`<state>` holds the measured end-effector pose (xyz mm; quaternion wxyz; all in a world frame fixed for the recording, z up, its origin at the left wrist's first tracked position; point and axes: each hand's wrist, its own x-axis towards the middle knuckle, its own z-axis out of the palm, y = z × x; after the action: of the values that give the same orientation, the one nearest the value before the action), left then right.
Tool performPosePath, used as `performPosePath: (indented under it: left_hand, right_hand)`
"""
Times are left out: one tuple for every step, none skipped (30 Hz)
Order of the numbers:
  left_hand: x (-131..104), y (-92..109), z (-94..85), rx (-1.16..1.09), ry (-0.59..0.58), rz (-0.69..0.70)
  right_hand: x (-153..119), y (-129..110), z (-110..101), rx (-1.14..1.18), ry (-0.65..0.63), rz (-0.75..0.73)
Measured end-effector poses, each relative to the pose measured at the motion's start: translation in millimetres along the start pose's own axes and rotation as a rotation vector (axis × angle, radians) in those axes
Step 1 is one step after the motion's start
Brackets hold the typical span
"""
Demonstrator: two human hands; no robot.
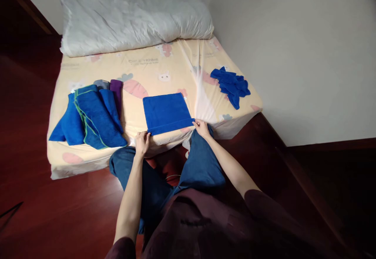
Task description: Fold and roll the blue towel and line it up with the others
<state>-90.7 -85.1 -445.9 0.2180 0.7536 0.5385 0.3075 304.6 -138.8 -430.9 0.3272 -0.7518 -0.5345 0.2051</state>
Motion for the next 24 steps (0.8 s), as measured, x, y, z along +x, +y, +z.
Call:
performPosePath:
  left_hand:
    - [0.3, -0.9, 1.1, 0.01, 0.003, -0.02]
    - [0.4, -1.5, 2.2, 0.018, 0.004, -0.035]
    - [0.5, -2.1, 3.2, 0.022, 0.003, -0.044]
    - [0.4, -2.4, 4.1, 0.019, 0.002, -0.048]
    - [0.4, -2.7, 4.8, 0.011, 0.0, -0.049]
    - [0.3, -2.8, 5.3, 0.002, 0.0, -0.05]
    - [0.3, -2.8, 5.8, -0.009, 0.002, -0.047]
    - [0.4, -2.7, 6.0, -0.02, 0.007, -0.041]
    - [0.5, -2.7, 6.2, -0.026, 0.014, -0.032]
    - [0.6, -2.7, 6.4, -0.029, 0.02, -0.023]
    - [0.8, -2.8, 6.5, -0.025, 0.025, -0.015]
    - [1.0, -2.9, 6.6, -0.017, 0.028, -0.008]
    - [1.0, -3.0, 6.7, -0.007, 0.029, -0.005]
    - [1.0, -3.1, 6.8, 0.004, 0.03, -0.004]
    - [0.9, -3.3, 6.9, 0.012, 0.03, -0.004]
    - [0.8, -3.4, 7.0, 0.018, 0.029, -0.005]
    - [0.6, -3.5, 7.0, 0.023, 0.03, -0.008]
    - [0.3, -3.6, 7.0, 0.028, 0.03, -0.012]
    - [0.1, -3.7, 7.0, 0.034, 0.031, -0.016]
    - [0.0, -3.8, 7.1, 0.04, 0.031, -0.018]
    - [-0.1, -3.8, 7.2, 0.045, 0.03, -0.017]
    - [-0.1, -3.8, 7.3, 0.049, 0.028, -0.015]
    - [-0.1, -3.6, 7.4, 0.053, 0.025, -0.015]
    - [-0.1, -3.3, 7.4, 0.056, 0.022, -0.018]
  right_hand:
    - [0.6, 0.7, 0.9, 0.007, 0.002, 0.002]
    - [1.1, 1.6, 1.8, 0.012, 0.0, 0.003]
    - [1.5, 2.5, 2.7, 0.012, -0.004, 0.004]
    - [1.8, 3.2, 3.4, 0.006, -0.008, 0.005]
    - [2.0, 3.8, 3.9, -0.004, -0.011, 0.007]
    - [2.1, 4.1, 4.4, -0.014, -0.009, 0.008]
    - [2.3, 4.3, 4.8, -0.022, -0.005, 0.006]
    - [2.4, 4.3, 5.1, -0.029, 0.0, 0.004]
    - [2.5, 4.3, 5.4, -0.034, 0.004, 0.001]
    - [2.6, 4.3, 5.7, -0.036, 0.009, -0.001]
    - [2.8, 4.3, 6.0, -0.038, 0.014, -0.003]
    - [3.0, 4.5, 6.3, -0.042, 0.017, -0.004]
    - [3.1, 4.6, 6.6, -0.046, 0.019, -0.004]
    - [3.3, 4.9, 6.8, -0.051, 0.019, -0.003]
    - [3.4, 5.1, 7.0, -0.057, 0.018, -0.002]
    - [3.6, 5.3, 7.2, -0.064, 0.017, -0.002]
    - [3.7, 5.3, 7.4, -0.07, 0.015, -0.001]
    - [3.9, 5.3, 7.6, -0.076, 0.016, 0.0]
    - [4.2, 5.2, 7.8, -0.081, 0.016, 0.0]
    - [4.5, 5.0, 8.0, -0.084, 0.016, 0.001]
    - [5.0, 4.6, 8.2, -0.085, 0.015, 0.004]
    - [5.4, 4.2, 8.5, -0.085, 0.015, 0.008]
    - [5.8, 3.7, 8.6, -0.085, 0.015, 0.014]
    - [6.0, 3.1, 8.7, -0.083, 0.015, 0.021]
